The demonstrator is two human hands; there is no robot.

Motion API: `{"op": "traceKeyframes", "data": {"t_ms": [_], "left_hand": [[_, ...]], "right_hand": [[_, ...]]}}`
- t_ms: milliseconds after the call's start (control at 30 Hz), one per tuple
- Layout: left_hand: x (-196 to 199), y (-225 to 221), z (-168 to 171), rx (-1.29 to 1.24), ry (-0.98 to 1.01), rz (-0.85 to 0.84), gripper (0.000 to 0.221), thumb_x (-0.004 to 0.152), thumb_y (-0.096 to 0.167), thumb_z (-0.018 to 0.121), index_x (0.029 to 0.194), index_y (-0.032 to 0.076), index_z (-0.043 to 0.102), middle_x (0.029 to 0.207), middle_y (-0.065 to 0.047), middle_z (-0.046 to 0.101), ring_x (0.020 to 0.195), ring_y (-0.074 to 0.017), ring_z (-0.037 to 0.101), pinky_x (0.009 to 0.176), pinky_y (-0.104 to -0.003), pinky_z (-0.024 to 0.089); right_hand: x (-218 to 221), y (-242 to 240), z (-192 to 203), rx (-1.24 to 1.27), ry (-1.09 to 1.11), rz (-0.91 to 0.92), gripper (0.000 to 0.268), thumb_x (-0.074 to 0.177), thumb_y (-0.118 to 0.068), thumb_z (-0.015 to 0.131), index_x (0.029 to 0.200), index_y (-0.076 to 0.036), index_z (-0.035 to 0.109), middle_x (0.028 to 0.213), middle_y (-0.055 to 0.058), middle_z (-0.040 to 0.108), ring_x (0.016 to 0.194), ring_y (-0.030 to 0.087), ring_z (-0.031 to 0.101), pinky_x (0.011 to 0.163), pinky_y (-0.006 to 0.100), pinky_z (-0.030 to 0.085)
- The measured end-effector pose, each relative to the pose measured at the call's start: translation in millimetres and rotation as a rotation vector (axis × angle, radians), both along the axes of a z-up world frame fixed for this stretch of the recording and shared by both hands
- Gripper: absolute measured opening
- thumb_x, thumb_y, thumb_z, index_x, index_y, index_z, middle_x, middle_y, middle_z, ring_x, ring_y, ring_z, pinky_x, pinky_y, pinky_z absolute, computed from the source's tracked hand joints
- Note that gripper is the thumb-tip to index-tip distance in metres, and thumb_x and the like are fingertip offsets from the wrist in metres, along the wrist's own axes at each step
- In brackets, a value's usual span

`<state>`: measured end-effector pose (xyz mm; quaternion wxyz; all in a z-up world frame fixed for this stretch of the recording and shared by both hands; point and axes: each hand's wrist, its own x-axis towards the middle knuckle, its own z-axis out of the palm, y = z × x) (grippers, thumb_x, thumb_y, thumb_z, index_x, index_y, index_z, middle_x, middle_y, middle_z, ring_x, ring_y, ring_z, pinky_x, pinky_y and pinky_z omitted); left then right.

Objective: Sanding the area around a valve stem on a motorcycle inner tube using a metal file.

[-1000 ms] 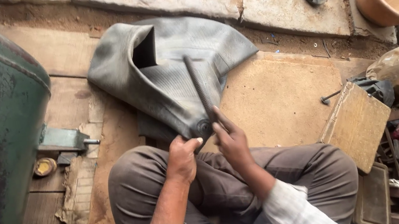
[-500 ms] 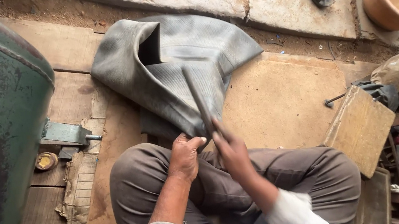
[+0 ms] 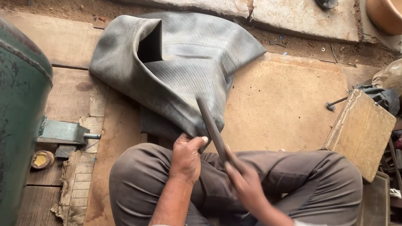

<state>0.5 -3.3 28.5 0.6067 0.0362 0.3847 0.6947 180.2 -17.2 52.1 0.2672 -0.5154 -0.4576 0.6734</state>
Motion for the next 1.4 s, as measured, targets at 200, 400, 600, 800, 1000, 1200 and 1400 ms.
{"op": "traceKeyframes", "data": {"t_ms": [200, 400, 600, 800, 1000, 1200, 1400], "left_hand": [[0, -2, 11, -0.022, 0.064, -0.062, 0.026, 0.082, -0.003, 0.062, 0.107, -0.004, 0.069, 0.101, -0.008, 0.072, 0.095, -0.0174, 0.065, 0.092, -0.033, 0.049], [0, 1, 35, -0.086, 0.127, -0.034, 0.033, 0.078, -0.004, 0.061, 0.11, 0.0, 0.068, 0.105, -0.002, 0.07, 0.099, -0.0132, 0.063, 0.094, -0.029, 0.048], [7, 0, -13, -0.065, 0.207, -0.068, 0.015, 0.081, -0.006, 0.062, 0.094, -0.009, 0.071, 0.085, -0.005, 0.066, 0.076, -0.0157, 0.057, 0.071, -0.033, 0.046], [1, 2, -3, 0.0, 0.121, -0.041, 0.01, 0.079, -0.005, 0.064, 0.087, -0.007, 0.069, 0.083, -0.005, 0.066, 0.074, -0.0143, 0.059, 0.072, -0.03, 0.049], [0, 3, 6, -0.059, 0.134, -0.033, 0.014, 0.074, -0.006, 0.064, 0.087, -0.005, 0.07, 0.085, -0.004, 0.067, 0.078, -0.0131, 0.06, 0.076, -0.029, 0.048], [1, -1, -8, -0.1, 0.172, -0.077, 0.006, 0.079, -0.002, 0.064, 0.081, -0.006, 0.068, 0.078, -0.004, 0.063, 0.074, -0.014, 0.057, 0.074, -0.031, 0.047], [0, 0, 28, -0.078, 0.11, -0.088, 0.012, 0.074, -0.004, 0.061, 0.079, -0.002, 0.072, 0.077, -0.002, 0.069, 0.07, -0.0116, 0.061, 0.07, -0.028, 0.048]], "right_hand": [[-51, 68, 21, 0.161, -0.035, -0.008, 0.054, 0.1, -0.014, 0.056, 0.153, -0.014, 0.048, 0.065, -0.005, 0.05, 0.051, 0.004, 0.044, 0.044, 0.021, 0.037], [30, 29, 5, 0.152, -0.145, 0.084, 0.05, 0.102, -0.019, 0.058, 0.151, -0.011, 0.054, 0.065, -0.005, 0.049, 0.049, 0.005, 0.043, 0.042, 0.021, 0.035], [21, -9, -16, -0.119, -0.16, -0.03, 0.056, 0.095, -0.016, 0.06, 0.151, -0.018, 0.052, 0.061, -0.002, 0.052, 0.045, 0.007, 0.043, 0.041, 0.023, 0.036], [-35, 52, -1, 0.1, -0.052, -0.011, 0.053, 0.099, -0.016, 0.057, 0.151, -0.017, 0.051, 0.062, -0.004, 0.051, 0.045, 0.004, 0.042, 0.041, 0.022, 0.036], [30, 23, -10, 0.076, -0.005, 0.01, 0.051, 0.101, -0.017, 0.057, 0.151, -0.011, 0.053, 0.061, -0.006, 0.044, 0.046, 0.003, 0.038, 0.04, 0.02, 0.031], [22, -1, -8, -0.076, -0.115, 0.041, 0.057, 0.096, -0.021, 0.06, 0.152, -0.015, 0.05, 0.06, -0.001, 0.054, 0.045, 0.006, 0.045, 0.041, 0.023, 0.038], [-43, 65, 22, 0.047, -0.091, -0.016, 0.055, 0.096, -0.019, 0.057, 0.151, -0.015, 0.05, 0.061, -0.001, 0.053, 0.043, 0.007, 0.042, 0.039, 0.023, 0.035]]}}
